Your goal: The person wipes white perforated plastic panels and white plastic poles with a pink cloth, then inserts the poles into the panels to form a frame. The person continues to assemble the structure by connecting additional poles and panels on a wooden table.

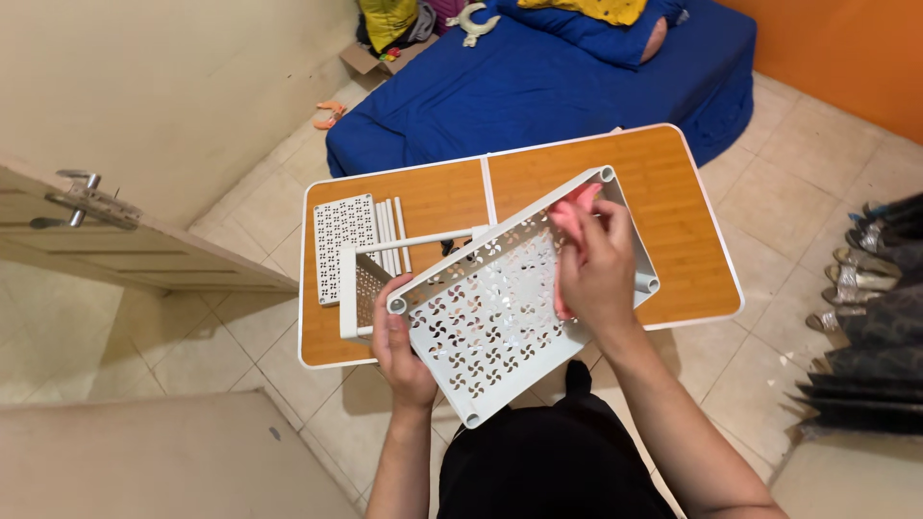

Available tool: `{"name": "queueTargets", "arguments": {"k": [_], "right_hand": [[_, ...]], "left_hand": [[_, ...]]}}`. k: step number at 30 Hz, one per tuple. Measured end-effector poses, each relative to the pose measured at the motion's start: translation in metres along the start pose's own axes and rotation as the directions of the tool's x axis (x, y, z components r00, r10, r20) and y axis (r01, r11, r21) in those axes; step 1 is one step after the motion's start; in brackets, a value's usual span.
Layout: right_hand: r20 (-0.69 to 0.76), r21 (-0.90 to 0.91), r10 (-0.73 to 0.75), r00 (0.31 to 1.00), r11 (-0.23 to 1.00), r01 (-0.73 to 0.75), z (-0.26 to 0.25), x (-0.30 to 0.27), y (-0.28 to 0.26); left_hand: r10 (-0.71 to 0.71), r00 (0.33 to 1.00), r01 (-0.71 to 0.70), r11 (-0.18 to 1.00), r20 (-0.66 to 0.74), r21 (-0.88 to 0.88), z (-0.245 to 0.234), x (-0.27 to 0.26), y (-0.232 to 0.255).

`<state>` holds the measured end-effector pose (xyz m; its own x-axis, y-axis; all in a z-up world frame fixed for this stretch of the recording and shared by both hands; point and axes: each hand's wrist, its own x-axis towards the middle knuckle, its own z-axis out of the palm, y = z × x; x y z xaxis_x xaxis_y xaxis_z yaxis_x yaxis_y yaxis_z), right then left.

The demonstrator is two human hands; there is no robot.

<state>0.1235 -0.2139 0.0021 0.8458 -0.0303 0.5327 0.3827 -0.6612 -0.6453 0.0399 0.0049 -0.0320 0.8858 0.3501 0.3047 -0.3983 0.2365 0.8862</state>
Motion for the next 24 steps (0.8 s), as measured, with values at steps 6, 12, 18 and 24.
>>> {"name": "queueTargets", "arguments": {"k": [6, 12, 18, 24], "right_hand": [[0.2, 0.173, -0.289, 0.936, 0.951, 0.256, 0.019, -0.044, -0.051], [0.339, 0.353, -0.425, 0.84, 0.885, 0.305, 0.018, -0.065, -0.069], [0.283, 0.299, -0.471, 0.835, 0.871, 0.39, 0.02, -0.049, -0.06], [0.145, 0.368, -0.27, 0.952, 0.908, 0.202, 0.014, -0.021, -0.025]], "left_hand": [[0.033, 0.993, -0.042, 0.996, 0.11, 0.078, 0.006, 0.002, -0.015], [-0.111, 0.993, 0.113, 0.993, 0.047, -0.03, 0.002, 0.004, -0.017], [-0.081, 0.989, 0.088, 0.995, 0.123, -0.054, 0.008, 0.009, -0.019], [-0.087, 0.987, 0.101, 0.99, 0.134, -0.101, 0.03, 0.008, -0.027]]}}
